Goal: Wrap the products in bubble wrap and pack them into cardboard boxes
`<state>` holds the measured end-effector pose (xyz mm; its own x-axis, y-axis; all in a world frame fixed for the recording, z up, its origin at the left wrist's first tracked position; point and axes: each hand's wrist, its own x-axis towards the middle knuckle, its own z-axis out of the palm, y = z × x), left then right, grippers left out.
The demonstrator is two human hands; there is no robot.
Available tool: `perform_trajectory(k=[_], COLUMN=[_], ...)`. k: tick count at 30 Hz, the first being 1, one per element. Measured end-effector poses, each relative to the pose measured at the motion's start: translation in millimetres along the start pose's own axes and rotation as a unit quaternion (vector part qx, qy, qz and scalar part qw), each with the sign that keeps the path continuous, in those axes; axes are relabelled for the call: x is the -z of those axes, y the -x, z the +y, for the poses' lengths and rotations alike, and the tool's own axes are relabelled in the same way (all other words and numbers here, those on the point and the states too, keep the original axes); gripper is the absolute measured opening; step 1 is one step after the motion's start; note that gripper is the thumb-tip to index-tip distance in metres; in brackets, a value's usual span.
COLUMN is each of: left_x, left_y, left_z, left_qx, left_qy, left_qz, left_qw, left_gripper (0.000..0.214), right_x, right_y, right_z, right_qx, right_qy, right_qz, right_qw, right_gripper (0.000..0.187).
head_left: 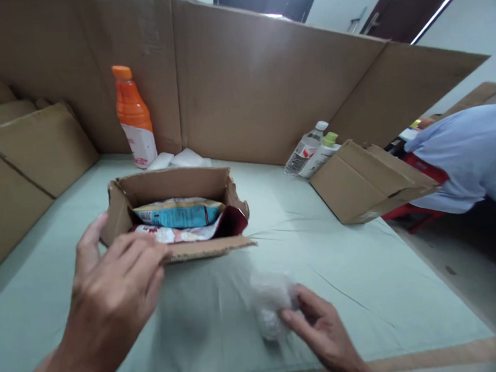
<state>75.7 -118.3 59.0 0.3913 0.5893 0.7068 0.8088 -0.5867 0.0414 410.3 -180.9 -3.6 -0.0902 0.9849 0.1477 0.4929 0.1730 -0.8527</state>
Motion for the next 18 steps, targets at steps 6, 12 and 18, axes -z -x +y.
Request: perform_trajectory(k=[6, 12, 18], left_x=[37.4, 37.0, 32.7], left_y=[34.0, 34.4, 37.9], left_z=[1.7, -5.1, -2.4], left_qx=[0.002, 0.03, 0.054], left_qy=[-0.007, 0.019, 0.051], left_qz=[0.002, 0.026, 0.031], left_qw=[1.0, 0.999, 0.997], left_gripper=[0.019, 0.017, 0.02], right_x=[46.3, -7.2, -99.1], right_y=[-59.3, -149.9, -197.0], right_z=[-79.6, -178.8, -178.0], right_qx=[0.231, 0.345, 0.233], right_qy=[0.074, 0.36, 0.547], right_qz=[0.178, -0.079, -0.428], right_qw=[0.954, 0.863, 0.68], right_gripper=[0.013, 0.008, 0.017])
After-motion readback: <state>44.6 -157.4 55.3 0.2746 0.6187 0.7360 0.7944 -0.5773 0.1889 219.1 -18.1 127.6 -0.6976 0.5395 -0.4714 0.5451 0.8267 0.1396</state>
